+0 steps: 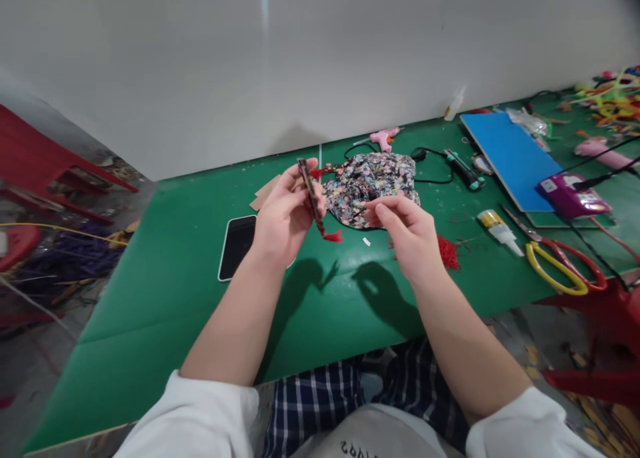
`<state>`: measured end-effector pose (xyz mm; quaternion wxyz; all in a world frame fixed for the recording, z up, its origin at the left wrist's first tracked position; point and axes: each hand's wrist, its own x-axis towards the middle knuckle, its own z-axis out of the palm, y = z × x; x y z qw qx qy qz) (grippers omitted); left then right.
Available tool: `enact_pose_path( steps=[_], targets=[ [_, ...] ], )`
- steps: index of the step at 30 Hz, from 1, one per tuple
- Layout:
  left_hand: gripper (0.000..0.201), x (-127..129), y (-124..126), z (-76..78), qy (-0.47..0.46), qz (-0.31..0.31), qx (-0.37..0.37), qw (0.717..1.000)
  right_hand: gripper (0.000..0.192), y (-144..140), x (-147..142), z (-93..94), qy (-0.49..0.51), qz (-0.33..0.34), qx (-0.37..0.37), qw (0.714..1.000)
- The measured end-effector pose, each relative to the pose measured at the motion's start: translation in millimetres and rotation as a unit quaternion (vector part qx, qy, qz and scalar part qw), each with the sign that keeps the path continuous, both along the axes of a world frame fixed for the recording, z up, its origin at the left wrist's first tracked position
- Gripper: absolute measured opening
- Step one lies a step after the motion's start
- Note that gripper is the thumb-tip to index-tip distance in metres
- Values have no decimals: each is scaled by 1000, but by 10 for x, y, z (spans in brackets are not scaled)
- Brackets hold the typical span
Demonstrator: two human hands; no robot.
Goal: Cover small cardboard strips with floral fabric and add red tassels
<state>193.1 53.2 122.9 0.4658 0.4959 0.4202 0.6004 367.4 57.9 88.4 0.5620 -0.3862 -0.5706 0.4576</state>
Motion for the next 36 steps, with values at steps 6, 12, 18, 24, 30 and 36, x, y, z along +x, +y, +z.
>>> enact_pose_path(
  steps=[6, 12, 18, 24, 30, 36],
  targets=[
    [72, -119, 85, -17, -28, -4, -50, 998, 14, 30, -15, -85, -43, 34, 6, 999],
    [60, -250, 171, -124, -32, 5, -88, 996, 21, 160, -81, -322, -122, 80, -10, 989],
    [31, -268, 235, -256, -112, -52, -66, 990, 28, 329, -122, -659, -207, 90, -36, 973],
    [30, -323, 257, -271, -169, -124, -85, 974, 29, 320, -132, -753, -284, 100, 6, 954],
    [36, -353, 278, -248, -200, -164, -121, 958, 32, 295, -141, -730, -301, 108, 5, 947],
    [42, -305, 229, -191, -188, -175, -110, 960, 35, 285, -168, -761, -249, 142, -45, 957]
  ],
)
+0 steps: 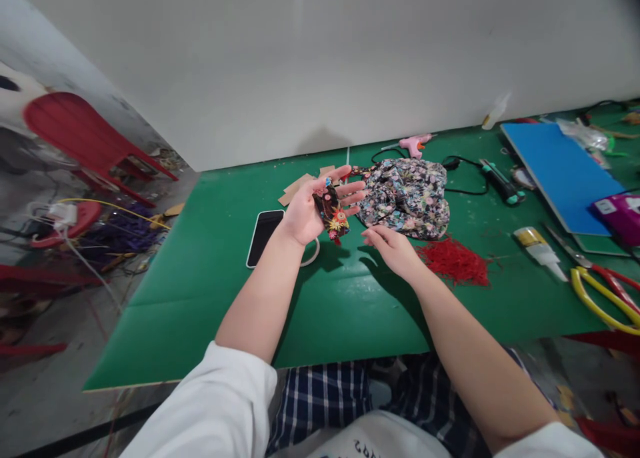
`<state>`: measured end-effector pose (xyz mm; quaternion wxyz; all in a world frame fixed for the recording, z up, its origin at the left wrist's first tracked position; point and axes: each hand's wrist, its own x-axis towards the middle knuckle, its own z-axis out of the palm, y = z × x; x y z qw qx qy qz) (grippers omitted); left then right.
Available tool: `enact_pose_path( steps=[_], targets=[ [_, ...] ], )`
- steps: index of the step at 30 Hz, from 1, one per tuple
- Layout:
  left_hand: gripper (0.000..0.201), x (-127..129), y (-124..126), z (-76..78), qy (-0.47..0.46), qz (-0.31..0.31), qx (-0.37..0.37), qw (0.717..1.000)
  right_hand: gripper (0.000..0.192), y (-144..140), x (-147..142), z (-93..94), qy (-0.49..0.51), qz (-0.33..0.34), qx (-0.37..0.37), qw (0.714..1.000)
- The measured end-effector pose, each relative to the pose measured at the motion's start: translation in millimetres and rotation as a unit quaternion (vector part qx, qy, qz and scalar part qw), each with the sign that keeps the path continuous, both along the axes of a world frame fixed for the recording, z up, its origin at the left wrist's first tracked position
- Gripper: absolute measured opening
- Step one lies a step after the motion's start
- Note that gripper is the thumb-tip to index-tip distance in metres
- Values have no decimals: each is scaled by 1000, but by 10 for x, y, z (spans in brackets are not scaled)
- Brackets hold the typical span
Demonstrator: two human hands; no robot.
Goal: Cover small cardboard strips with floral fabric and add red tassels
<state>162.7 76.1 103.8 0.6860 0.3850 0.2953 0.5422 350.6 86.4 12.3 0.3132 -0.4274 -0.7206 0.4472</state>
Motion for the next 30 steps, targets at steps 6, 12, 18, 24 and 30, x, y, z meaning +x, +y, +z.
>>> enact_pose_path(
  steps=[6, 12, 18, 24, 30],
  targets=[
    [46, 60, -47, 22, -45, -30, 1, 999, 53, -75, -65, 59, 254, 81, -238, 934],
    [46, 135, -35, -46, -86, -41, -31, 995, 71, -198, -172, 153, 325, 141, -372, 858],
    [46, 133, -9, -94, -71, -51, -12, 996, 81, -253, -182, 218, 342, 216, -424, 810],
    [44, 121, 0, -93, -75, -43, -20, 996, 80, -249, -157, 210, 351, 246, -435, 792],
    [44, 139, -5, -76, -74, -32, -36, 996, 78, -247, -159, 198, 344, 243, -431, 798]
  ],
)
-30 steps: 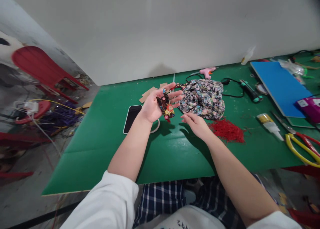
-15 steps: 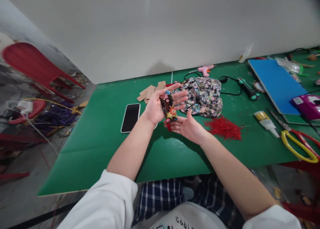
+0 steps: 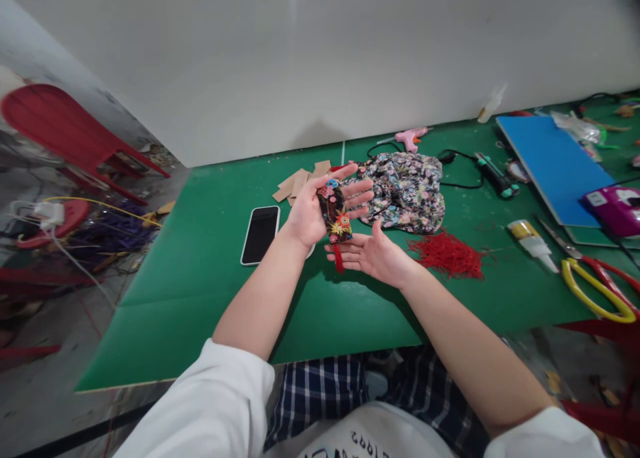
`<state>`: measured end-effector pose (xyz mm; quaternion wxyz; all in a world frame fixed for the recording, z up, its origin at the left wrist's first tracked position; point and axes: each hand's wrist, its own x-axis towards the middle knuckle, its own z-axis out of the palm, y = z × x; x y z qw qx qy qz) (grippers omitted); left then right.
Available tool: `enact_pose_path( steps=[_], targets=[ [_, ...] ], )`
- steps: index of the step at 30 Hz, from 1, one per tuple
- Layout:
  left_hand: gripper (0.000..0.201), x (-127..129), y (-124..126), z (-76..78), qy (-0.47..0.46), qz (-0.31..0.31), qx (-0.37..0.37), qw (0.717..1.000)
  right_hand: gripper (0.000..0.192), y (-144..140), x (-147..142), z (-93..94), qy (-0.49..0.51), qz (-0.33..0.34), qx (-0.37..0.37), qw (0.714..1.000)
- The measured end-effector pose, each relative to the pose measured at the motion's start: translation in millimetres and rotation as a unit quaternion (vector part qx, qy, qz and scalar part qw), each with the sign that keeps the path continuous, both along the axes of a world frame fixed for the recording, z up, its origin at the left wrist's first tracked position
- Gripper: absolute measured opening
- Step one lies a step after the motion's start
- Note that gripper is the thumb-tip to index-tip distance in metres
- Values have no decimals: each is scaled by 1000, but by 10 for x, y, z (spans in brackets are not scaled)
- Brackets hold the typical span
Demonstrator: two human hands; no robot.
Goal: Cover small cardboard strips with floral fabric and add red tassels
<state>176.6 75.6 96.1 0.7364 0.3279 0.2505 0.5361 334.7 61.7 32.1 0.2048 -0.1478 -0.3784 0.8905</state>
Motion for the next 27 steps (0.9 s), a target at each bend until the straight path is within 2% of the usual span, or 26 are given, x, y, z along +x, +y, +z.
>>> enact_pose_path(
  steps=[6, 11, 16, 22, 27],
  targets=[
    [42, -3, -3, 12, 13, 2, -2, 1000, 75, -6, 4, 29, -23, -13, 5, 1000],
    [40, 26, -2, 17, -17, -18, 16, 1000, 66, -13, 12, 17, -22, -13, 20, 999],
    [42, 64, -20, 37, -21, -23, -4, 999, 64, -13, 15, -11, -17, -8, 38, 999],
    [42, 89, -39, 55, -4, -2, -47, 999, 53, -21, 7, -17, -32, -15, 54, 998],
    [38, 96, -35, 32, 20, 2, -48, 999, 41, -32, 7, -47, -34, -51, 84, 995]
  ],
)
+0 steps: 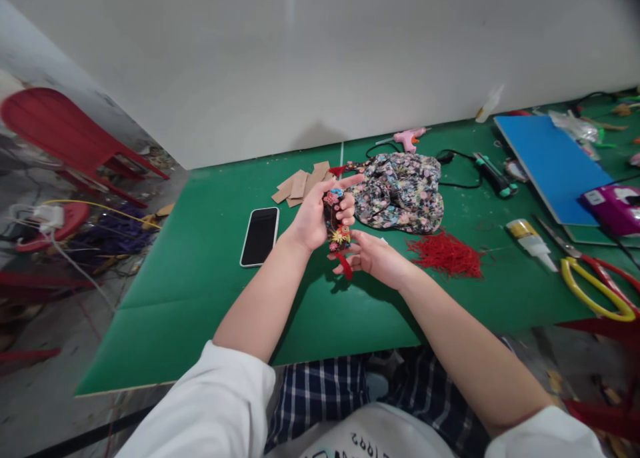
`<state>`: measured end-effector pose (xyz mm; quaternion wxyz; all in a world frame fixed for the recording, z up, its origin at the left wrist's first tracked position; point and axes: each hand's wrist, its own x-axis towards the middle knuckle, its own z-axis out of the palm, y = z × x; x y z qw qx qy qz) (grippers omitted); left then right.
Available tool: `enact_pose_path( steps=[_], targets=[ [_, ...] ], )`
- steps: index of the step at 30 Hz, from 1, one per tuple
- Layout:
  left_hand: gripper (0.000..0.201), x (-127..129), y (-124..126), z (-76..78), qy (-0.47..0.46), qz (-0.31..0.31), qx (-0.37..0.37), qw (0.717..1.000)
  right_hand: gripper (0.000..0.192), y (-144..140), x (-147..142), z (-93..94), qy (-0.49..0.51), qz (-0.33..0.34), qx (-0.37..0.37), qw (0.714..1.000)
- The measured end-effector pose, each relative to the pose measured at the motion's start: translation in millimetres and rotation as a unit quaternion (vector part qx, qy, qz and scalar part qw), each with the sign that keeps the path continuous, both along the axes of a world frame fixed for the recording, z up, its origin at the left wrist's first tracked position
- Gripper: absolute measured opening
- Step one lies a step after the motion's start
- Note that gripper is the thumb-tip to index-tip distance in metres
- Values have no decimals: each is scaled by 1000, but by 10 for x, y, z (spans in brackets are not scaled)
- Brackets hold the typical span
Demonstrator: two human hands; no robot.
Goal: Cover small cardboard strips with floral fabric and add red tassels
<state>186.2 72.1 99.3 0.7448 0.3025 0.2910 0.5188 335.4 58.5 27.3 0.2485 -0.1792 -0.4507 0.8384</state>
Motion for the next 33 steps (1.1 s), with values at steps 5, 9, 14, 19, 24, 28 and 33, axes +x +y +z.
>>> enact_pose_path(
  steps=[5, 9, 14, 19, 24, 28, 33],
  targets=[
    [33, 15, -10, -14, 19, -5, 12, 1000, 33, -8, -12, -22, -28, -22, -1, 999],
    [29, 51, -15, -23, 19, -9, 19, 1000, 30, -8, -19, -31, -48, -36, -7, 998],
    [30, 71, -7, -46, 4, 10, 13, 1000, 28, -8, -20, -27, -63, -39, -1, 997],
    [32, 56, 3, -53, -3, 13, 24, 1000, 28, -7, -24, -3, -82, -38, 14, 996],
    [38, 50, -9, -23, -6, 46, 24, 999, 42, -6, -40, -12, -79, -53, 42, 995],
    [32, 63, 3, -55, 64, 100, 46, 992, 53, -31, -62, 3, -85, -64, 59, 993],
    [27, 25, 104, -219, 281, 235, 113, 924, 33, -79, -53, 53, -163, -37, 105, 980]
  ],
)
